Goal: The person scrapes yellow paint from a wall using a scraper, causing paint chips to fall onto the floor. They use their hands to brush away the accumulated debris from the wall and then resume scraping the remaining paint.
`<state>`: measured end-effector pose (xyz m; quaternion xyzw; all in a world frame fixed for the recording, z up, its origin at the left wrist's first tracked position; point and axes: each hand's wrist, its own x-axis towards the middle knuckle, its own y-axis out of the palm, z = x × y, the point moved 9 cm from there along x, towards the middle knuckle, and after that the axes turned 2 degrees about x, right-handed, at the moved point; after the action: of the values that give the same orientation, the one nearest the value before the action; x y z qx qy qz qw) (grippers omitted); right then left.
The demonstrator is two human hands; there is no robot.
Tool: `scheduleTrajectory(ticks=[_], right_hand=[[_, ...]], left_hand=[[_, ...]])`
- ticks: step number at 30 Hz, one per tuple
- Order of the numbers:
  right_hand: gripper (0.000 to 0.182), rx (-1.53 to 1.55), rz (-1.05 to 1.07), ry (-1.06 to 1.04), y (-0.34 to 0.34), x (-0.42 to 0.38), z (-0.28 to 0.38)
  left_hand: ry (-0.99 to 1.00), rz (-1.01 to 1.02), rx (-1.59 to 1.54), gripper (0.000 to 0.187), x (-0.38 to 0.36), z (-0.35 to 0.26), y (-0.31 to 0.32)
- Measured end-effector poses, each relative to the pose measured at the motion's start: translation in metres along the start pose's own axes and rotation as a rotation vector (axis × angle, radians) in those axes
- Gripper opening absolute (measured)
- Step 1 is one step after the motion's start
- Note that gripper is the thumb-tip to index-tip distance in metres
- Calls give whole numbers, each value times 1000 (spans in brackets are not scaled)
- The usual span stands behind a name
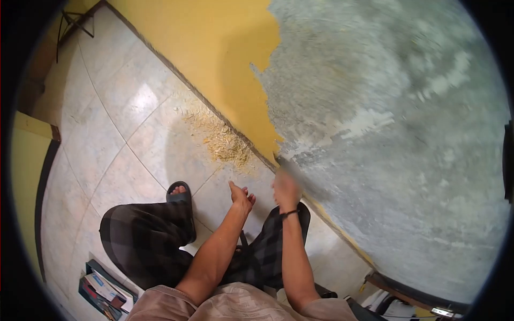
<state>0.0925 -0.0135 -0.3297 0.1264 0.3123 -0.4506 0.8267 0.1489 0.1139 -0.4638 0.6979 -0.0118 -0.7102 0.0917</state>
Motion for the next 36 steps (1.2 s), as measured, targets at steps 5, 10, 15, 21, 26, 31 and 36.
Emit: scheduleTrajectory(ticks=[5,10,15,21,26,31,36], right_hand=[[36,-166,37,-206,-11,-19,10],[36,41,68,-122,6,-60,-16],[35,-6,-57,144,6,-47,-105],[36,-13,-22,127,9,-37,-93],[37,107,41,62,24,-40,-75],[33,425,106,-62,29,-66,-29],[35,477,44,-159,13,-80,18]], left_hand=[[102,-14,103,55,22,-8,-32],[526,-1,1575,50,-33,-64,-15],[764,-36,1609,37,-3,-99,-50],[666,76,1353,33,-11,-80,-37],[720,132,1577,46,-48,-69,-6],[311,619,1071,65,-86,-12,49],[121,1039,891,49,-144,14,99]])
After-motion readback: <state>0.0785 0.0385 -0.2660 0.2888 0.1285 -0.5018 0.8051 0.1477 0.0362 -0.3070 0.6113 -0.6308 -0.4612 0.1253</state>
